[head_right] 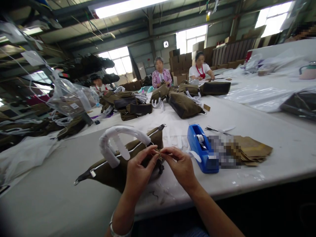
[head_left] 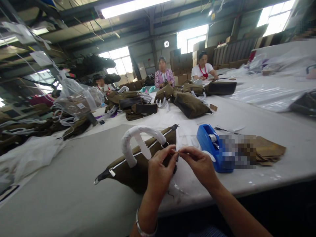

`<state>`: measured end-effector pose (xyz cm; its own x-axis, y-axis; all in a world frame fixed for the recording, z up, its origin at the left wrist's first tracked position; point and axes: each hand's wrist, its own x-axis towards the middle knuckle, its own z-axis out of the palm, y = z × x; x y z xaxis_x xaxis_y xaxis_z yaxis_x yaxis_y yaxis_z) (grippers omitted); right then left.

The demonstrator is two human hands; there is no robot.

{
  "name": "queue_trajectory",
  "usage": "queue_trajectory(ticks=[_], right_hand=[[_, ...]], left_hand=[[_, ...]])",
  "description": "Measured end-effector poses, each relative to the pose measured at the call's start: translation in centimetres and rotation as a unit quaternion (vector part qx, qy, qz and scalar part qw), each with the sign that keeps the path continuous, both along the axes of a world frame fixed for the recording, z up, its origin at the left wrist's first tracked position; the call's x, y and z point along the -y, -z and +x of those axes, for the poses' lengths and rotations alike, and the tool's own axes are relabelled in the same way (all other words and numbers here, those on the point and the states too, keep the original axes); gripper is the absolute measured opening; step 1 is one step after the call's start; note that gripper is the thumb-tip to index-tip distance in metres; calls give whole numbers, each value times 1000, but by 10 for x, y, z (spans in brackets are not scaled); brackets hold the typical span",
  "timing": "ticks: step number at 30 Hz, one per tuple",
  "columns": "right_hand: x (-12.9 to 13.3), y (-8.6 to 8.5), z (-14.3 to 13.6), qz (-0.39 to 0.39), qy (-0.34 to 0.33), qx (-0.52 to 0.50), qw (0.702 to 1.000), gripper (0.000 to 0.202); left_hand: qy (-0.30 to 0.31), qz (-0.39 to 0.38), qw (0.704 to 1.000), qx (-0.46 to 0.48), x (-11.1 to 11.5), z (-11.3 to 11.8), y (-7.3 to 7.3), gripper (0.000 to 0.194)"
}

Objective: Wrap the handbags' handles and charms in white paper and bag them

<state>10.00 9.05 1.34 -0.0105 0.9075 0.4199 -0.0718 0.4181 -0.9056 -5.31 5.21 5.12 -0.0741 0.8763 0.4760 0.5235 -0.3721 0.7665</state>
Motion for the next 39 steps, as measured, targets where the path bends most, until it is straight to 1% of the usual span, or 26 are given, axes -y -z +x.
queue_trajectory(ticks=[2,4,8,11,14,20,26,29,33,36,37,39], right_hand=[[1,1,1,33,11,32,999,2],[1,1,1,65,23,59,996,4],[3,-1,3,108,47,85,989,7],[3,-2,3,118,58,90,987,7],[3,-2,3,119,51,101,986,7],[3,-3,3,128,51,105,985,8],[5,-2,2,159,65,132,976,12],[7,0,1,169,72,131,974,12],[9,5,1,144,65,126,979,10],[1,10,5,91,39,107,989,10],[-3,12,8,67,44,98,992,14],[-14,18,12,28,73,94,993,24]], left_hand=[[-4,13,1000,-25,0,0,-1,29],[-9,27,998,-50,0,-1,-2,29],[-18,44,995,-88,1,-3,-4,31],[-17,49,994,-101,2,-4,-6,30],[-14,50,993,-104,3,-4,-6,30],[-21,51,993,-103,3,-4,-2,29],[-24,56,994,-93,4,-2,1,29],[-29,60,994,-81,4,2,3,25],[-28,55,995,-75,3,4,6,18],[-25,71,995,-68,6,-1,9,17],[-41,79,994,-63,9,-4,12,19],[-102,84,991,-33,16,-10,19,22]])
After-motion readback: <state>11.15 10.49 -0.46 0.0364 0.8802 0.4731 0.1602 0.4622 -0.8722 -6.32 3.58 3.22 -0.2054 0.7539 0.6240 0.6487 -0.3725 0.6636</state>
